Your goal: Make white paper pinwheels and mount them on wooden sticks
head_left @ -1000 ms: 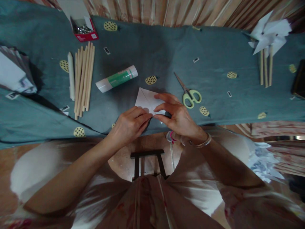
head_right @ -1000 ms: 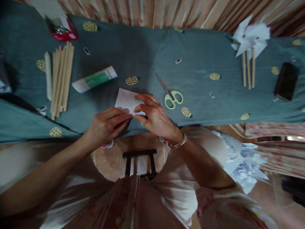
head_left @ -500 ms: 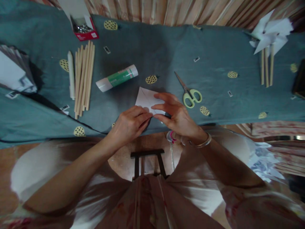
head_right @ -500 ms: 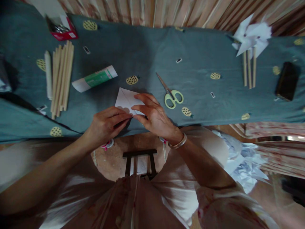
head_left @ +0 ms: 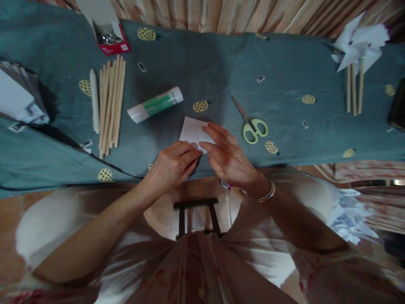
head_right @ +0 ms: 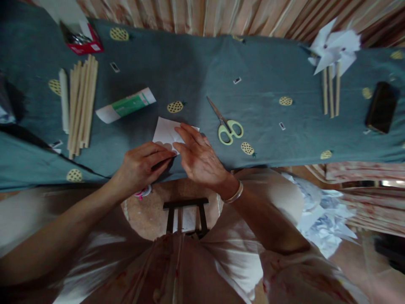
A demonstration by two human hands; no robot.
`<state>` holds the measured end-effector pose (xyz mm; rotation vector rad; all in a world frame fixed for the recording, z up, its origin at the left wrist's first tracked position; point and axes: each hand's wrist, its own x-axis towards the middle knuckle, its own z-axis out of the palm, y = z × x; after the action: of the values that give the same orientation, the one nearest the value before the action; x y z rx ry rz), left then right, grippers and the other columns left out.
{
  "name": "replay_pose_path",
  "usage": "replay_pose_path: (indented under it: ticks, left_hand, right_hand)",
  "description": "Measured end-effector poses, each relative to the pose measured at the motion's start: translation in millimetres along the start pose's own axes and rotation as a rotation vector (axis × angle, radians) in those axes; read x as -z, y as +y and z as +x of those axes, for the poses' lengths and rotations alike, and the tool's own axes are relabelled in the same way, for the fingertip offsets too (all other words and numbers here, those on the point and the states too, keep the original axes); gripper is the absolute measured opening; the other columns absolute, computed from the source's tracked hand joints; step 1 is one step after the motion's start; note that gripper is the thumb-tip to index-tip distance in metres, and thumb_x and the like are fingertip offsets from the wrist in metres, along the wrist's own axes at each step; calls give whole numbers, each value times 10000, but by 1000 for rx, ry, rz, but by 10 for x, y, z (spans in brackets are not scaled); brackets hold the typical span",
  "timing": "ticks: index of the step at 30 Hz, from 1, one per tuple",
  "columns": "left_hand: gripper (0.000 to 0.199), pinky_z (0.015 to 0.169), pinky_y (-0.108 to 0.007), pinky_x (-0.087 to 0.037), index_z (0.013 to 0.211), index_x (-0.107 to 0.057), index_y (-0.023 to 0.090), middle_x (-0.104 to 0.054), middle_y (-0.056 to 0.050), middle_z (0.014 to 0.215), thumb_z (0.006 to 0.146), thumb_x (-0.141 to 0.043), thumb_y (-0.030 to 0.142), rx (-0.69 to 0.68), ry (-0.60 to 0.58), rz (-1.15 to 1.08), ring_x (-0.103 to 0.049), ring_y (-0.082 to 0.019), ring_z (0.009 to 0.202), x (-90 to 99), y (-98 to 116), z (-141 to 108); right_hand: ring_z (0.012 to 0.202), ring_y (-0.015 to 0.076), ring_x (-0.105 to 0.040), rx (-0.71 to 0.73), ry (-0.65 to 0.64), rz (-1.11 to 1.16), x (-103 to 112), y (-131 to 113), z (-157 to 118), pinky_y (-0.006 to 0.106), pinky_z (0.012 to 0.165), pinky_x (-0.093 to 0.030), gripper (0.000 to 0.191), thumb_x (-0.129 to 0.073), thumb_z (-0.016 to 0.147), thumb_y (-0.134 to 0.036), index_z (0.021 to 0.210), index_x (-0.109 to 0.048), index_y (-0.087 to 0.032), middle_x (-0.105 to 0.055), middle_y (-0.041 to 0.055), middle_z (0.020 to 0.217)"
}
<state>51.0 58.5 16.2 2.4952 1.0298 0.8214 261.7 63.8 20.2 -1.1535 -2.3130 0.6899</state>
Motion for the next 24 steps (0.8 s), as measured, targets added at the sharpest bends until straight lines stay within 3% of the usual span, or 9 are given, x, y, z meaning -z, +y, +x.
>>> replay_pose_path:
  ticks: [6, 11, 19, 24]
  left_hand:
    - [171, 795, -344, -596, 1042, -695, 151, -724, -85, 936, 965, -546, 185, 14, -29, 27, -692, -206, 905, 14, 4, 3]
    - [168, 779, -343, -594, 1057, -693, 134, -720, -101, 933, 951, -565, 162, 7, -10, 9, -688, -211, 890, 17, 13, 0]
    - [185, 818, -343, -600, 1083, -687, 128, -724, -112, 998, 964, -549, 155, -3, -12, 32, -689, -203, 917, 33, 34, 10]
    - [209, 834, -315, -588, 1122, -679, 142, -720, -97, 1022, 975, -533, 163, 7, -10, 39, -687, -186, 935, 59, 40, 3]
  right_hand:
    - [1521, 253, -302, -2, 12, -9, -99, -31, 16, 559, 1220, -322, 440, -419, 907, -109, 1257, -558, -337, -494, 5, 1511]
    - [1516, 260, -309, 53, 29, -52, -66, 9, 4, 553, 1202, -339, 402, -418, 897, -102, 1225, -593, -253, -510, 81, 1501]
    - [1409, 262, -475, -46, 99, -54, 85, 91, 52, 538, 1165, -401, 447, -392, 948, -161, 1365, -549, -198, -557, 123, 1461]
    - [1317, 270, -562, -39, 130, -92, 155, 112, 141, 493, 1134, -443, 396, -417, 958, -183, 1304, -608, -149, -620, 154, 1382]
